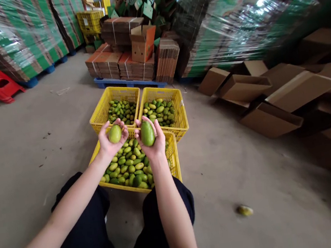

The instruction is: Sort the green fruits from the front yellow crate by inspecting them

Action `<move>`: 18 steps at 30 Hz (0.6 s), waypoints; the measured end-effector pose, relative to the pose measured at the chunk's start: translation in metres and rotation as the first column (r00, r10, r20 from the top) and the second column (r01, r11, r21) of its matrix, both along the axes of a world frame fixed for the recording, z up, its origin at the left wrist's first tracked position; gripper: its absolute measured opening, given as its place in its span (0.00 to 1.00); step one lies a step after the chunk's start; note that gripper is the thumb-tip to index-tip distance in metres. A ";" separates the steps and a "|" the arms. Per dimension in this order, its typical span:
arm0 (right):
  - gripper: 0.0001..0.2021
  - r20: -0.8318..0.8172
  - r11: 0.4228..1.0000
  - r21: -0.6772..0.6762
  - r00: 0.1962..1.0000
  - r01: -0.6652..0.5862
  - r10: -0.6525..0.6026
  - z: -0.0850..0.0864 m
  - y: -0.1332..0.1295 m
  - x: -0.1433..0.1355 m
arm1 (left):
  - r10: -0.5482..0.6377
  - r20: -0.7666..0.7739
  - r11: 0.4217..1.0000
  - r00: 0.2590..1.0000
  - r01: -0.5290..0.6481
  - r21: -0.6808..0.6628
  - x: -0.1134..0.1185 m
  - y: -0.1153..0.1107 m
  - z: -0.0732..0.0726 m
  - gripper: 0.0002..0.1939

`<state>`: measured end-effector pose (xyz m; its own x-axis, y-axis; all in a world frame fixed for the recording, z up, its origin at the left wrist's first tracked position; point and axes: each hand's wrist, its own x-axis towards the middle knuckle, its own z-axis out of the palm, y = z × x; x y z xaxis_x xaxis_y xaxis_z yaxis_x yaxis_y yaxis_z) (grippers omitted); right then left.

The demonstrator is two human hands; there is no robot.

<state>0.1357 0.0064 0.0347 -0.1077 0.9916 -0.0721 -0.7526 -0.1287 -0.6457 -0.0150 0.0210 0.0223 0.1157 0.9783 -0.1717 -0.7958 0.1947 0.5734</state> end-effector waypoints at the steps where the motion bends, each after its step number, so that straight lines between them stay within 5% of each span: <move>1: 0.15 -0.039 1.000 -0.020 0.999 0.021 -0.021 -0.002 0.003 -0.003 | 0.007 0.009 1.000 1.000 -0.007 -0.001 0.004 0.000 -0.002 0.16; 9: 0.16 -0.201 0.987 -0.123 0.971 0.105 -0.129 -0.029 0.020 -0.044 | 0.141 0.054 0.985 0.989 -0.145 0.095 0.017 0.011 -0.015 0.20; 18: 0.14 -0.190 0.976 -0.151 0.964 0.159 -0.187 -0.033 0.022 -0.049 | 0.117 0.102 0.993 0.988 -0.115 -0.019 0.019 0.010 -0.017 0.20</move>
